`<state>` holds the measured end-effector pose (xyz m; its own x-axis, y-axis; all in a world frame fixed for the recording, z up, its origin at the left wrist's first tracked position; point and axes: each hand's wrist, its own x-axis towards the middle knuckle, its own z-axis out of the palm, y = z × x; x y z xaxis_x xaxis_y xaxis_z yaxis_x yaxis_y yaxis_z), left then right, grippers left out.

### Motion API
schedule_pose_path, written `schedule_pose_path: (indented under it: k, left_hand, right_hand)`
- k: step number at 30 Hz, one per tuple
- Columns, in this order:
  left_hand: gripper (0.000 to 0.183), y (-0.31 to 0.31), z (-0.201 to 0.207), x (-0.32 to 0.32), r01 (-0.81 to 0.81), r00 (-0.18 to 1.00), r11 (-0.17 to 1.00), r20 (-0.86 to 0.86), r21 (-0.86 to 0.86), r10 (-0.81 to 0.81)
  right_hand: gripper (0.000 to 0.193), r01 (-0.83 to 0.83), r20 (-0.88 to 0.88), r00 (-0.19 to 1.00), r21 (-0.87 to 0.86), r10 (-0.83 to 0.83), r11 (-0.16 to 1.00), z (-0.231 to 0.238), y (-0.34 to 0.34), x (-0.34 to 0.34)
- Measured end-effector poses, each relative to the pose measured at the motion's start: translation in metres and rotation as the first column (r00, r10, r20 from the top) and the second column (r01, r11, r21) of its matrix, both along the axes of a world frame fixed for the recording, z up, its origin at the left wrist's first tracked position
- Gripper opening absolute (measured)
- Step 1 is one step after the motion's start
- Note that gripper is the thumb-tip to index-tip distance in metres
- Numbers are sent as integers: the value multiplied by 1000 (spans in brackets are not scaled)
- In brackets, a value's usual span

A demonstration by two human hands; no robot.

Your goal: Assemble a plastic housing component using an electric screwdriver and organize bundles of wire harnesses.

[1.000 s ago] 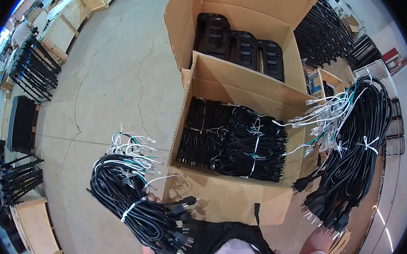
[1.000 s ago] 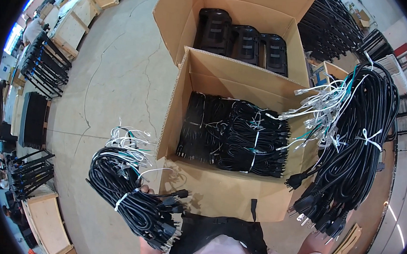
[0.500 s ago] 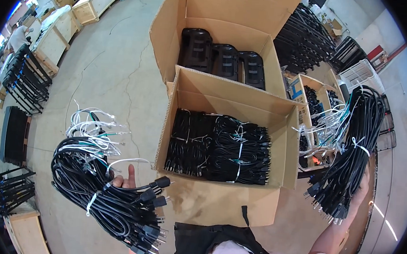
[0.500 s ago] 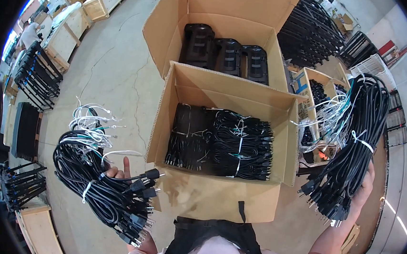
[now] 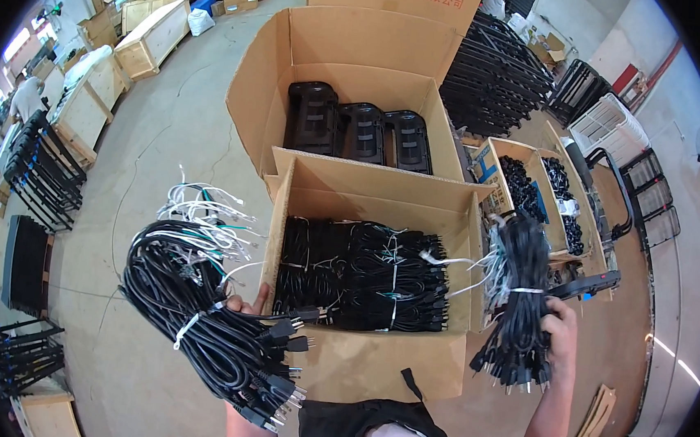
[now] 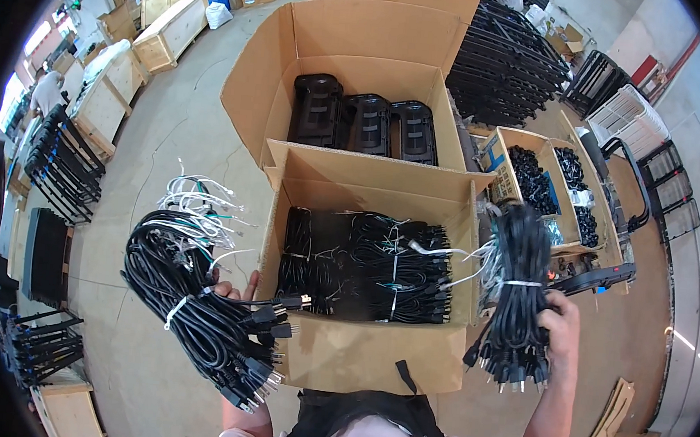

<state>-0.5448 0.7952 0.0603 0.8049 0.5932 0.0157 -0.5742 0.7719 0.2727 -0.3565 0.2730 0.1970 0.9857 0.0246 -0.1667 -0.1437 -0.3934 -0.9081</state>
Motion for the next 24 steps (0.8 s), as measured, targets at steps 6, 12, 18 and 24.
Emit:
schedule_pose_path:
  k: [6,12,18,24]
  left_hand:
    - [45,-28,6,13,86,995,996,-55,16,-85]
    - [73,-15,-64,32,205,940,978,273,21,-203]
    - [86,-34,-92,32,-38,950,994,-311,-104,3]
    - [100,-33,-87,9,110,969,993,-226,45,-97]
  right_hand:
    - [33,-272,2,956,-360,293,893,-58,20,3]
    - [44,-429,-146,863,-717,483,549,-86,86,-1]
    - [45,-550,-221,793,-659,567,513,-70,96,23]
    - [40,-626,-20,669,-553,743,550,30,60,49]
